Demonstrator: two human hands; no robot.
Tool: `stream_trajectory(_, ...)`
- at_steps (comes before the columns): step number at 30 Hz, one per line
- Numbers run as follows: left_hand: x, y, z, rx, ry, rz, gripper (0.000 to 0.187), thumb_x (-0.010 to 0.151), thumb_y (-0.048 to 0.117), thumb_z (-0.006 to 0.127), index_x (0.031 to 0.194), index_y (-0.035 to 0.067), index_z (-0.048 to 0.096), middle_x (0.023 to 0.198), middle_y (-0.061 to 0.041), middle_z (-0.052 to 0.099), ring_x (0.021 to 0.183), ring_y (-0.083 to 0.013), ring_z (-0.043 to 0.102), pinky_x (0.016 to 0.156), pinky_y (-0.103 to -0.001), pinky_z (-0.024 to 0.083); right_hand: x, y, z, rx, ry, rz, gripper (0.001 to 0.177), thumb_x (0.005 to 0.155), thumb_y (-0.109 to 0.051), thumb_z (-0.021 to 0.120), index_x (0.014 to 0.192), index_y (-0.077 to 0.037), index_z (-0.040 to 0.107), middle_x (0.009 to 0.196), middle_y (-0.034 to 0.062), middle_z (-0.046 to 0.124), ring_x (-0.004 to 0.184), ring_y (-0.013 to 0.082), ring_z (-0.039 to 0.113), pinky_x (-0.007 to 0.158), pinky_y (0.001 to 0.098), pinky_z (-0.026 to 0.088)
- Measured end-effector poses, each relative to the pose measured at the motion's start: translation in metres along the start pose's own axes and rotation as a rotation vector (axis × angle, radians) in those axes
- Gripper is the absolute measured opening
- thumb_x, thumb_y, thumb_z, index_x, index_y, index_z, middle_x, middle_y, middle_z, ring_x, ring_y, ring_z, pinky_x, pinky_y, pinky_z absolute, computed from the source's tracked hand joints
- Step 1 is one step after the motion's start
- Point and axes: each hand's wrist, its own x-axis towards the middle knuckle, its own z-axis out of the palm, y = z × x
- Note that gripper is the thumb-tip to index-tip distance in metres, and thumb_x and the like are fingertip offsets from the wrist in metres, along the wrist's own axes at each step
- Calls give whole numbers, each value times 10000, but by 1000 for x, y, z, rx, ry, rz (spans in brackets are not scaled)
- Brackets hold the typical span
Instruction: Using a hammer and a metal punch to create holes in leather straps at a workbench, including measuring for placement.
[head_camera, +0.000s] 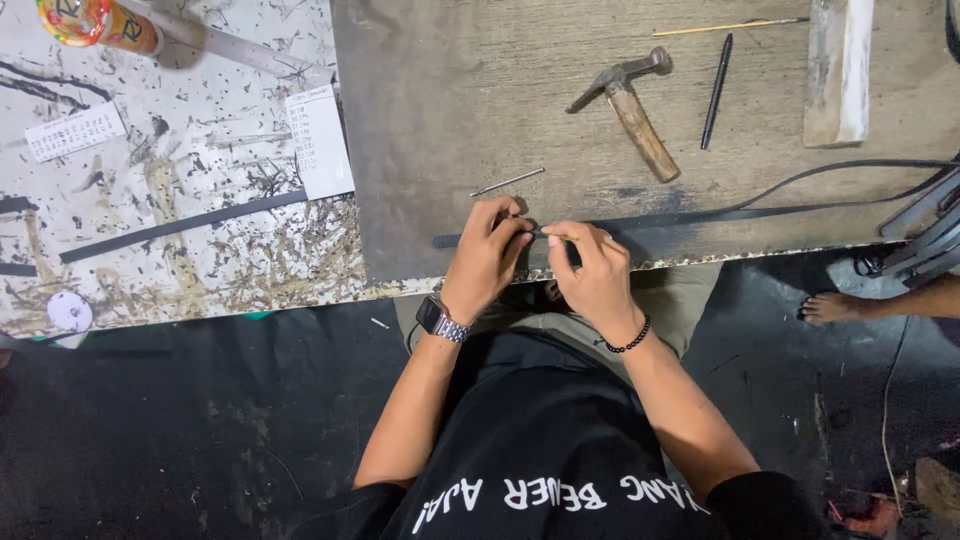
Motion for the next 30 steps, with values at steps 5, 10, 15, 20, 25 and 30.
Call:
stream_trajectory(5, 3, 7, -3, 13, -7, -14, 65, 945, 47, 718, 1003, 32, 692, 1100, -100, 578, 987, -308, 625, 867, -423, 562, 3, 1, -13, 26, 29, 56, 76, 1004, -36, 644, 1041, -88, 685, 921, 64, 779, 845, 297, 754, 715, 368, 603)
stream_trajectory(10, 5, 12, -5, 41, -21, -26, 50, 955, 48, 710, 996, 23, 696, 1097, -95, 573, 988, -282, 624, 876, -400, 565, -4, 12, -13, 17, 45, 49, 63, 1001, -37, 653, 1028, -86, 680, 928, 40, 785, 868, 274, 760, 740, 349, 601)
stream_trajectory(15, 5, 12, -5, 50, -21, -28, 55, 953, 47, 707, 999, 25, 686, 1105, -96, 568, 997, -284, 623, 871, -409, 566, -6, 13, -12, -36, 14, 16, 72, 990, -58, 675, 1041, -100, 702, 917, 47, 778, 844, 279, 756, 728, 352, 606)
stream_trajectory(20, 4, 9, -4, 34, -19, -16, 69, 940, 46, 714, 1002, 29, 688, 1101, -101, 570, 978, -288, 621, 870, -427, 564, -8, 14, -12, -37, 1, 18, 71, 981, -51, 680, 1038, -90, 697, 903, 65, 774, 843, 293, 756, 720, 364, 605)
stream_trajectory(25, 5, 10, -4, 23, -10, -5, 71, 937, 48, 714, 999, 24, 687, 1098, -107, 578, 980, -301, 626, 864, -435, 563, -6, 13, -18, -7, -15, 53, 108, 980, -33, 662, 1053, -102, 701, 893, 67, 777, 838, 295, 759, 709, 374, 608)
stream_trajectory(30, 4, 10, -4, 43, -16, -15, 69, 934, 39, 715, 997, 18, 696, 1099, -111, 581, 987, -298, 631, 874, -430, 563, -9, 21, -22, -16, 30, 87, 89, 1024, -31, 618, 1066, -84, 674, 927, 63, 778, 867, 280, 761, 735, 362, 608)
